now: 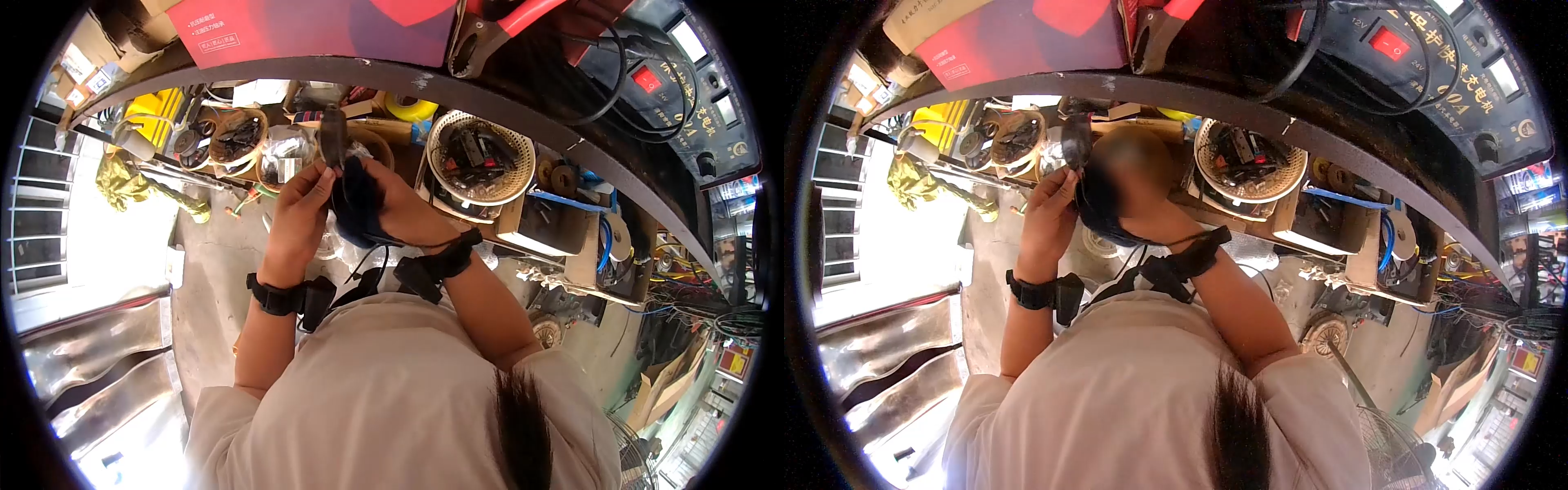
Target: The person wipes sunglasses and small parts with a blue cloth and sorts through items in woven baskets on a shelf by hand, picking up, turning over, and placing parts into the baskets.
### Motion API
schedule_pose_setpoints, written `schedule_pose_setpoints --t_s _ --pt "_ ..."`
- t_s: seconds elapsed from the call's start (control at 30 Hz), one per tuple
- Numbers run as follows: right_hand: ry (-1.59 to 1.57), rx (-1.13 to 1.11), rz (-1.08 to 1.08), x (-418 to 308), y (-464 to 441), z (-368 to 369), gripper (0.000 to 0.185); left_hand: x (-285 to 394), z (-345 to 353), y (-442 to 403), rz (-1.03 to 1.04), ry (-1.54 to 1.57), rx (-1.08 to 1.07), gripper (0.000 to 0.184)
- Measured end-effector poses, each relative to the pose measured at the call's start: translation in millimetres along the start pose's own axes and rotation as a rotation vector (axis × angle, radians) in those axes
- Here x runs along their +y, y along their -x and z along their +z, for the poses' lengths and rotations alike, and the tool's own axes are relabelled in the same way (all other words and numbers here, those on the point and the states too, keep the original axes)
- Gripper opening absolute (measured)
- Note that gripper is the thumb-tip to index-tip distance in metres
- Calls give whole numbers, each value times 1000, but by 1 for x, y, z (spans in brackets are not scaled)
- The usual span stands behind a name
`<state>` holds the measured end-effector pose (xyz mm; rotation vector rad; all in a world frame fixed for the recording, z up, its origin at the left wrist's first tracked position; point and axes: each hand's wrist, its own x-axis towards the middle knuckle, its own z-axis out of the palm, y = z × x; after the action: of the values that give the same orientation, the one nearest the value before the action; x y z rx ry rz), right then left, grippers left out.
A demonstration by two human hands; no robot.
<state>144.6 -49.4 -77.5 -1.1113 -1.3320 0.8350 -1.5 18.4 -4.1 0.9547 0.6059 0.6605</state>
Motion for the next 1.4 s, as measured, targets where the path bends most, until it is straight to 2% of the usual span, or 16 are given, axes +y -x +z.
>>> schedule_pose_setpoints --t_s 0.2,0.33,0.4,0.47,0.57,0.67,0.73,0.8,0.93,0.97,1.0,1.07,1.1,1.23,1.33,1.4 --pt "-152 18 195 -3 0 -10 41 -16 -9 -1 -84 50 10 19" --pt "-309 10 300 -4 7 -16 42 -7 -11 -1 -16 109 -51 29" --pt "-540 88 335 -6 6 -19 44 3 -5 -7 23 222 -29 32" --pt "-1054 216 437 -14 13 -18 48 6 -19 -10 87 265 -17 36" --pt "-1019 93 426 1 12 -13 54 4 -31 -13 74 241 50 36" --pt "-918 114 373 9 5 -1 49 7 -20 -6 44 80 -14 34" --pt "-796 232 292 -7 -8 15 43 0 -16 -3 95 -150 -29 23" --pt "-634 312 314 -5 -8 27 32 -9 -21 0 170 -379 -60 16" --pt "-212 259 310 10 -12 23 27 -13 -31 2 173 -315 -35 8" --pt "-184 231 292 12 -16 23 26 -13 -31 2 180 -147 -16 7" --pt "-158 206 278 10 -20 27 26 -12 -39 5 148 -137 -7 8" --pt "-186 190 254 14 -27 38 26 -7 -59 3 93 -115 1 10" --pt "-203 183 252 14 -25 44 27 -5 -65 3 76 13 72 13" --pt "-357 221 438 9 -30 54 29 12 -109 -1 -33 329 205 20" --pt "-427 250 461 14 -28 51 31 -1 -179 -22 -35 335 427 21" --pt "-427 309 435 16 -27 43 33 -17 -245 -40 -56 243 353 18"
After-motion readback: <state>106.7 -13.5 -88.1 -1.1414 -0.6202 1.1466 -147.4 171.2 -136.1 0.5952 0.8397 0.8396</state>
